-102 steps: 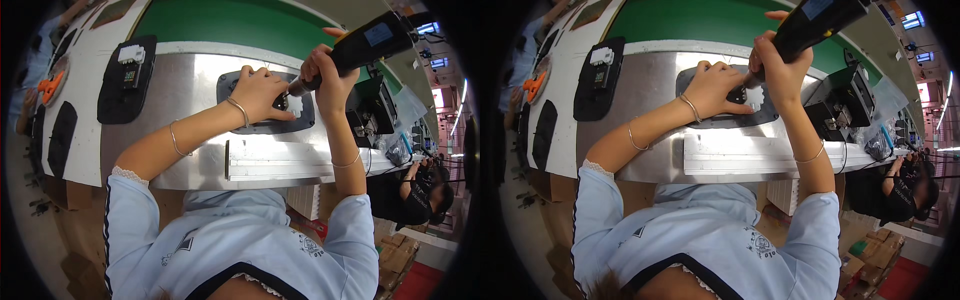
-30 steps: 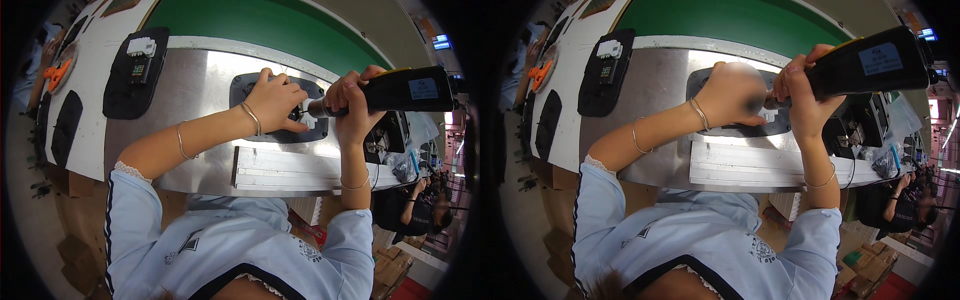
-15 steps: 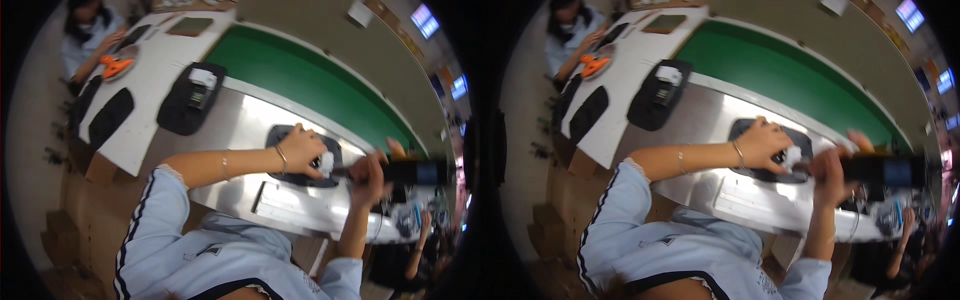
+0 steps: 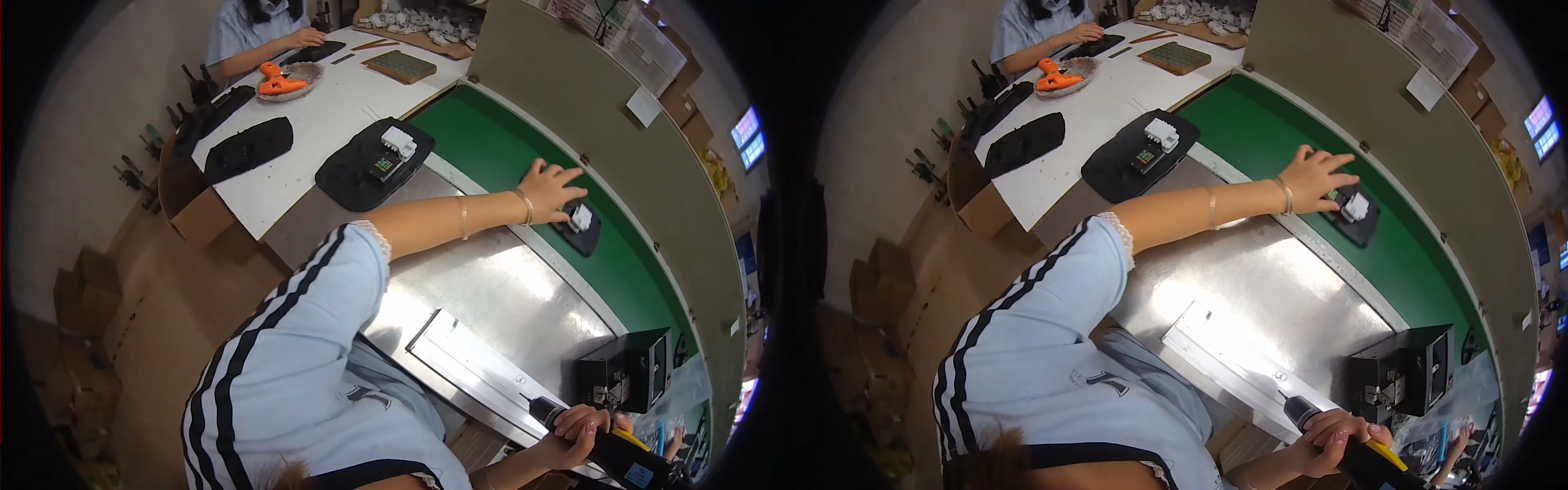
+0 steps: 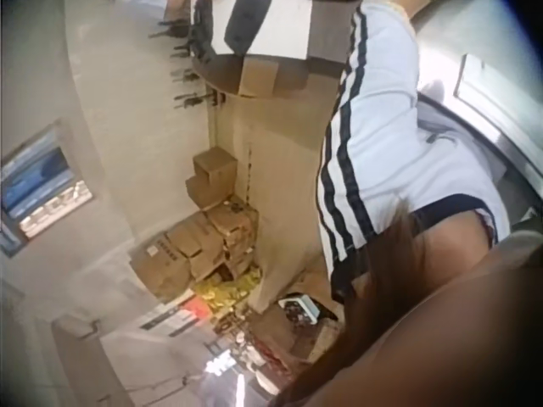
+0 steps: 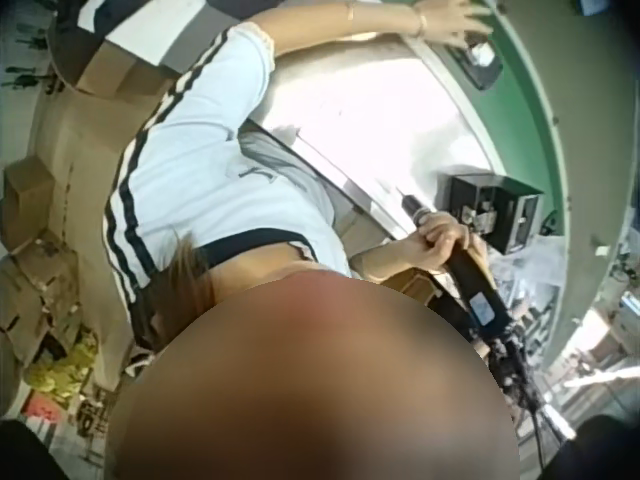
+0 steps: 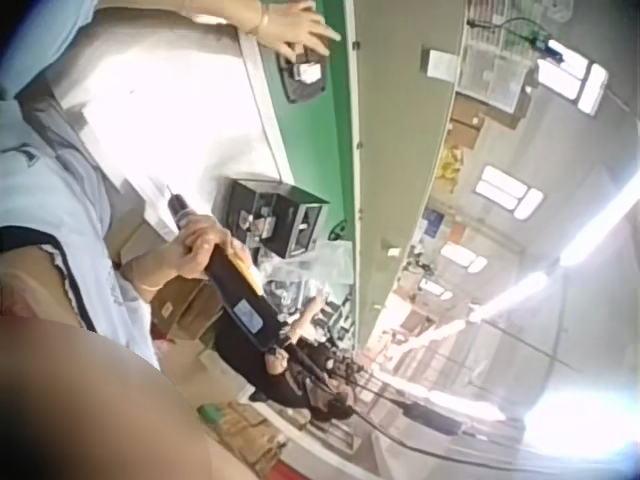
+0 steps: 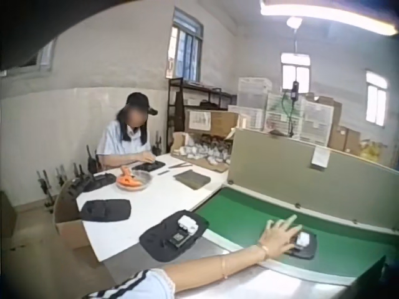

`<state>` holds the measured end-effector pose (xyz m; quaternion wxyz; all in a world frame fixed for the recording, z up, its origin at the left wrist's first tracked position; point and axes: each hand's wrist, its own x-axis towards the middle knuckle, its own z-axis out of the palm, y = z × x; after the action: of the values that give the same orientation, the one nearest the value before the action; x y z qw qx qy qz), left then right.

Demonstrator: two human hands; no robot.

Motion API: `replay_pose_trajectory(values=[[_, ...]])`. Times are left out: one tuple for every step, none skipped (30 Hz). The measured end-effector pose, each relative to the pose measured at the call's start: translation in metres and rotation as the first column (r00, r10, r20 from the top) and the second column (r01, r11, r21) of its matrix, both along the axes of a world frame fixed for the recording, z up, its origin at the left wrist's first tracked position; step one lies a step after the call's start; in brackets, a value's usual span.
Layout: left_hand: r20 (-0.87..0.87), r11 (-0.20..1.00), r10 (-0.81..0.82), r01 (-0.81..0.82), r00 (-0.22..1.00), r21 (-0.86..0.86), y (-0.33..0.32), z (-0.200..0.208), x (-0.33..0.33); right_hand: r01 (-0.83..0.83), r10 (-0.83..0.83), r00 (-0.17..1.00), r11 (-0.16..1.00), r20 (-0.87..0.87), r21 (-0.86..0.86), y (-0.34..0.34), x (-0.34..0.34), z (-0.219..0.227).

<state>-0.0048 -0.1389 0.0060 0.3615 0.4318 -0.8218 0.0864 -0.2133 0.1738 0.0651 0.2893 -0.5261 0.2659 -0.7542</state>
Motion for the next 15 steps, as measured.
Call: replay_pose_trajectory(values=[[-0.031, 1.000, -0.003, 0.004, 1.000, 0.029, 0.009, 0.005, 0.013, 0.008, -0.008, 1.000, 1.000, 0.009, -0.005, -0.001, -0.001, 0.001], [-0.061, 0.998, -0.002, 0.005, 0.998, 0.057, 0.021, 0.007, 0.031, 0.036, -0.036, 0.999, 0.999, 0.012, -0.002, 0.000, -0.002, 0.002], [-0.041, 0.998, 0.026, -0.023, 0.999, 0.066, 0.039, 0.014, 0.051, 0.067, -0.067, 0.998, 0.998, 0.019, -0.004, 0.002, -0.002, 0.005], [0.007, 0.994, 0.086, -0.086, 0.996, 0.068, 0.054, 0.018, 0.070, -0.032, 0.032, 0.999, 0.999, 0.008, -0.027, 0.009, -0.012, 0.002], [0.065, 0.981, 0.177, -0.181, 0.982, 0.068, 0.074, 0.019, 0.099, -0.022, 0.023, 1.000, 0.999, 0.009, -0.037, 0.007, -0.010, 0.001], [0.081, 0.948, 0.285, -0.293, 0.955, 0.125, 0.090, 0.018, 0.125, -0.009, 0.009, 1.000, 0.999, 0.008, -0.051, 0.007, -0.005, 0.007], [0.096, 0.901, 0.386, -0.398, 0.917, 0.176, 0.102, 0.015, 0.150, -0.023, 0.023, 1.000, 0.996, -0.002, -0.083, 0.005, -0.002, 0.009], [0.141, 0.821, 0.508, -0.527, 0.850, 0.220, 0.116, 0.015, 0.170, -0.003, 0.004, 1.000, 0.999, 0.011, -0.041, 0.007, -0.006, 0.000], [0.188, 0.719, 0.616, -0.644, 0.765, 0.262, 0.132, 0.013, 0.184, 0.014, -0.014, 1.000, 1.000, 0.022, 0.007, 0.008, -0.010, -0.008], [0.217, 0.665, 0.673, -0.707, 0.707, 0.241, 0.143, 0.003, 0.198, 0.052, -0.054, 0.998, 0.998, 0.033, 0.047, 0.011, -0.004, -0.003], [0.246, 0.608, 0.722, -0.762, 0.647, 0.223, 0.155, -0.007, 0.211, 0.049, -0.056, 0.996, 0.994, 0.065, 0.099, 0.012, -0.007, -0.008], [0.267, 0.570, 0.730, -0.776, 0.629, 0.270, 0.165, -0.009, 0.215, 0.056, -0.071, 0.993, 0.986, 0.091, 0.160, 0.017, -0.007, -0.008], [0.289, 0.531, 0.735, -0.786, 0.613, 0.317, 0.173, -0.010, 0.218, 0.067, -0.073, 0.997, 0.983, 0.035, 0.169, 0.019, -0.008, -0.006], [0.320, 0.494, 0.725, -0.784, 0.610, 0.377, 0.180, -0.009, 0.220, 0.059, -0.067, 0.997, 0.984, 0.040, 0.169, 0.020, -0.006, -0.005], [0.320, 0.491, 0.728, -0.787, 0.606, 0.374, 0.183, -0.009, 0.224, 0.084, -0.095, 0.994, 0.979, 0.051, 0.184, 0.019, -0.003, -0.002]])
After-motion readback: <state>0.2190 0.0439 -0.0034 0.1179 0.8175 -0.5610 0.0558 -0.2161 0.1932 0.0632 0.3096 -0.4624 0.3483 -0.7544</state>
